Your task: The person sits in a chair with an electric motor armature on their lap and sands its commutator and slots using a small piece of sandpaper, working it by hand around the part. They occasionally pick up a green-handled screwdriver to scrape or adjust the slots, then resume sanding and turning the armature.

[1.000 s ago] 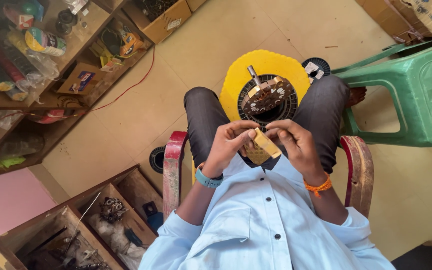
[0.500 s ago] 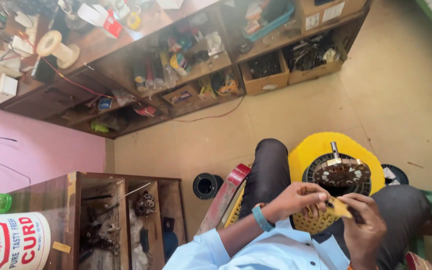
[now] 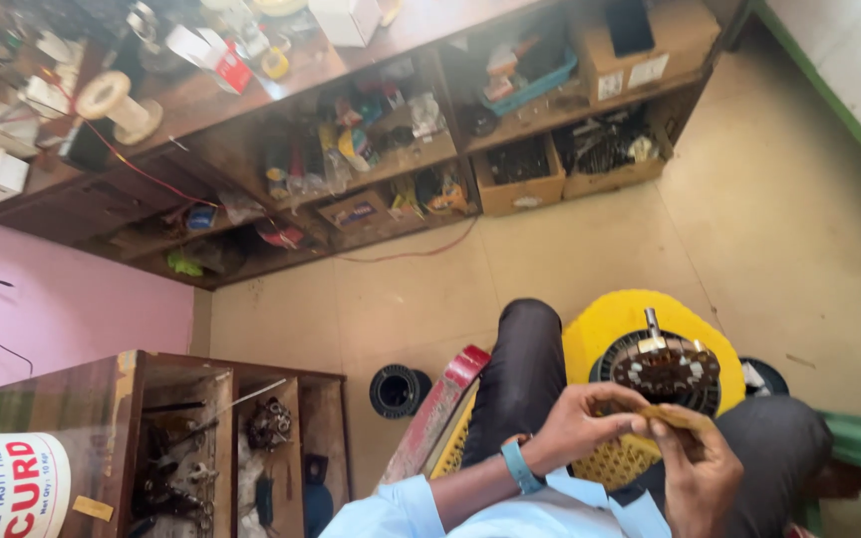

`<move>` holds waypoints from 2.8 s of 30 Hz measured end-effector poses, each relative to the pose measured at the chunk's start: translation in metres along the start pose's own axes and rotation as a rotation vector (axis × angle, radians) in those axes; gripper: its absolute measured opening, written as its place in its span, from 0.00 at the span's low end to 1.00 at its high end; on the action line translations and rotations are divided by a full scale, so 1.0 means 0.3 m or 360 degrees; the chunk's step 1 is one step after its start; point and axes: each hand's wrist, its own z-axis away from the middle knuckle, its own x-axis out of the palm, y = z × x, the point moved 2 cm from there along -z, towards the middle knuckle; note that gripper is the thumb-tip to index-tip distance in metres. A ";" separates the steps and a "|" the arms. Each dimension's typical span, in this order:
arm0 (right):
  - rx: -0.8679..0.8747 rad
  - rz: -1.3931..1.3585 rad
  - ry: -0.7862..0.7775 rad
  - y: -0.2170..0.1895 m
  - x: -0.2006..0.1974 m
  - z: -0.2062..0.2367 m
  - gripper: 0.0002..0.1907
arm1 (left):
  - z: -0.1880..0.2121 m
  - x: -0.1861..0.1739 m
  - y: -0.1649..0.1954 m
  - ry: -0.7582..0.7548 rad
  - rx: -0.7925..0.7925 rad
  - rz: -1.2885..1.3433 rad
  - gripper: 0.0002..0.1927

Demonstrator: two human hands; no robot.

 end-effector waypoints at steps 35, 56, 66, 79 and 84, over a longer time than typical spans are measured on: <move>0.0111 -0.0033 -0.0137 -0.052 -0.027 0.090 0.18 | 0.030 0.031 -0.075 0.0087 0.0088 -0.0211 0.07; 0.0023 0.0171 -0.0031 -0.071 -0.017 0.097 0.12 | 0.025 0.028 -0.050 0.0080 0.0060 -0.0305 0.07; 0.0187 -0.0209 0.0160 -0.022 -0.014 0.073 0.09 | 0.002 0.041 -0.058 0.0017 0.0000 -0.0232 0.10; -0.0004 -0.0103 0.0066 -0.044 -0.014 0.094 0.11 | 0.024 0.038 -0.084 0.0062 0.0164 -0.0223 0.07; 0.0022 -0.0499 0.0074 -0.003 -0.061 0.086 0.10 | 0.031 0.042 -0.069 -0.0298 0.0011 0.0276 0.15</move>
